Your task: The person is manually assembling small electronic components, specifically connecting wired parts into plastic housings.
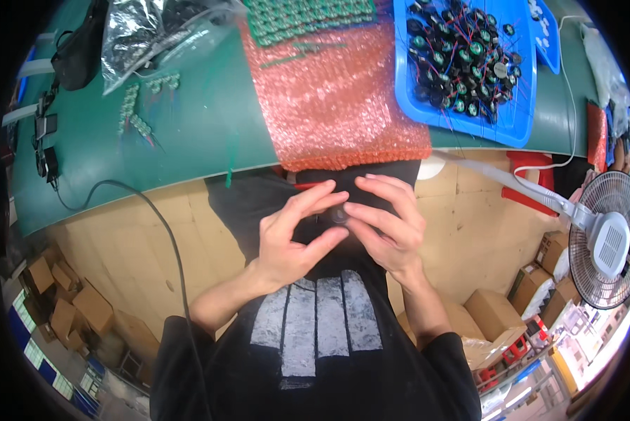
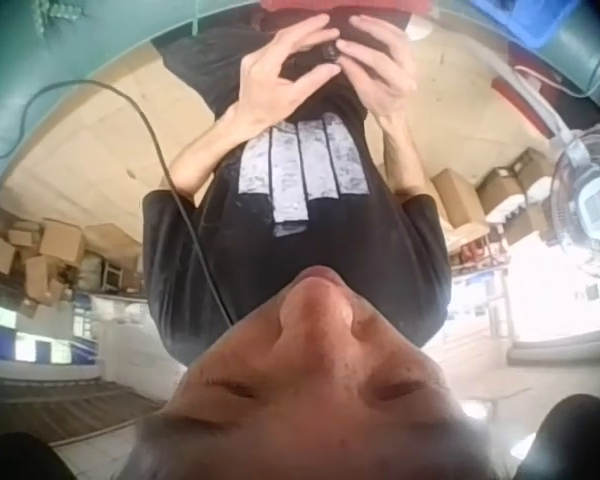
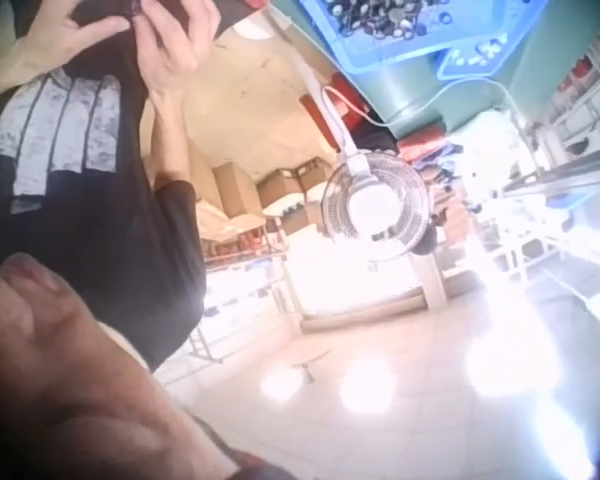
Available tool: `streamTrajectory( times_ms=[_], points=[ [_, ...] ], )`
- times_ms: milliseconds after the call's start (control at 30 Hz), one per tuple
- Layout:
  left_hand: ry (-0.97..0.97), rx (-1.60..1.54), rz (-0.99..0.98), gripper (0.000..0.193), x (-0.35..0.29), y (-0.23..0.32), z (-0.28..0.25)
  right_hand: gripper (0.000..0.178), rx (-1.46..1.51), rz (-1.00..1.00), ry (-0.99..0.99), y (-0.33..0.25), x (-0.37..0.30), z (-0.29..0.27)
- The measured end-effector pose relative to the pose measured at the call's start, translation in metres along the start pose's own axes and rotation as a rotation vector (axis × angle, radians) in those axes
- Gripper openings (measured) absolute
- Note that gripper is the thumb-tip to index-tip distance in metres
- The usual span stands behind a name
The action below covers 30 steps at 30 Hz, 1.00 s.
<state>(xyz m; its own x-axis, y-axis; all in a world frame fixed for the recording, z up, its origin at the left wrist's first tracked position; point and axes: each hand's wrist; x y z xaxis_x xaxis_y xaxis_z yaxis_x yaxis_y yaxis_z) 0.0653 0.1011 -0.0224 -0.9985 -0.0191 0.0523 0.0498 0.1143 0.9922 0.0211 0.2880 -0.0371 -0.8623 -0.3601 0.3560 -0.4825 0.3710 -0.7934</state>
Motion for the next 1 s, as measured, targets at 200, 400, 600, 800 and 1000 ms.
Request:
streamTrajectory(
  times_ms=[200,400,600,800,1000],
  points=[
    [0.065,0.255,0.153,0.030,0.042,0.020,-0.046,0.029,-0.430,-0.058,0.241,0.015,0.079,-0.088],
    [0.219,0.785,0.226,0.025,0.141,0.011,-0.150,0.032,-0.703,-0.187,0.320,0.022,0.147,-0.131],
    [0.204,1.009,0.203,0.034,0.199,-0.008,-0.171,0.037,-0.467,-0.216,-0.107,0.004,0.108,-0.010],
    [0.291,1.120,0.245,0.028,0.203,-0.026,-0.178,0.029,-0.527,-0.126,-0.223,0.032,0.167,0.050],
    [0.203,1.115,0.328,0.026,0.211,-0.015,-0.149,0.011,-0.465,-0.212,0.007,0.035,0.160,0.023]
  ],
)
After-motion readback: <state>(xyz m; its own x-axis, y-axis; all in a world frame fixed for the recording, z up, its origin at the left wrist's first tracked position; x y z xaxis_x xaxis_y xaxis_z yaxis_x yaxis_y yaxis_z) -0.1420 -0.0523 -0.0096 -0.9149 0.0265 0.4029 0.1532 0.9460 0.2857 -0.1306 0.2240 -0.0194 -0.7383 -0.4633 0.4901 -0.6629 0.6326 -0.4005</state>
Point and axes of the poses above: each hand's wrist, its own x-axis towards the middle knuckle, its own z-axis out of the palm, y = z × x
